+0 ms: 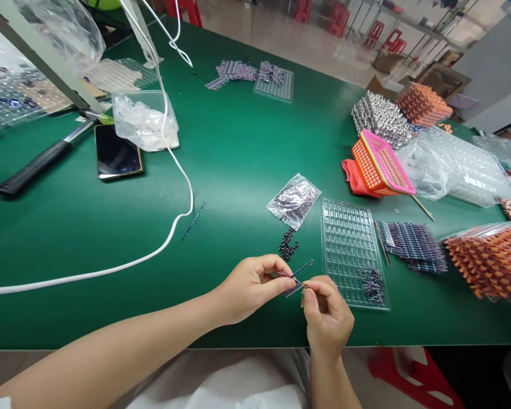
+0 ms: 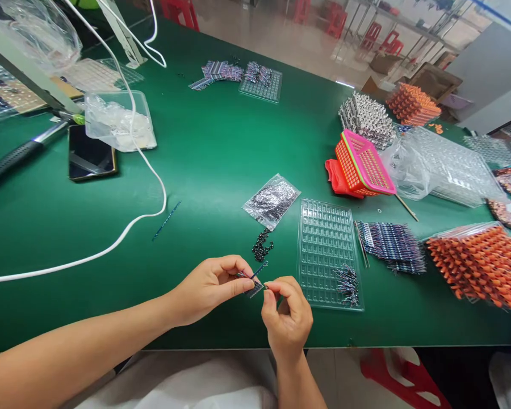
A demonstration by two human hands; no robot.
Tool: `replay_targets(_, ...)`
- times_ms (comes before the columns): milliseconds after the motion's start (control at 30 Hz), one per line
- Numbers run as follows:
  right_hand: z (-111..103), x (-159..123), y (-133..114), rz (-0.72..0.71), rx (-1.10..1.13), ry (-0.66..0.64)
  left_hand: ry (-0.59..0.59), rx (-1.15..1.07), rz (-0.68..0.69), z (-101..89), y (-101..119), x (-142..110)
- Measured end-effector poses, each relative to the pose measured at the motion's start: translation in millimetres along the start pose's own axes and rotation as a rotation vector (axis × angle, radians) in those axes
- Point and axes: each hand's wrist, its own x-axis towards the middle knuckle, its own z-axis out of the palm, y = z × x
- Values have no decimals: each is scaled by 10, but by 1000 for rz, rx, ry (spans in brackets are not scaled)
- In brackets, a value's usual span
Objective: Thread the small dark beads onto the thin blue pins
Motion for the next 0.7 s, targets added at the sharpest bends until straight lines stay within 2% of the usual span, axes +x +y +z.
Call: replay_targets(700,-3,8,-4,41,43,-31,6,-10,-10,4,13,8)
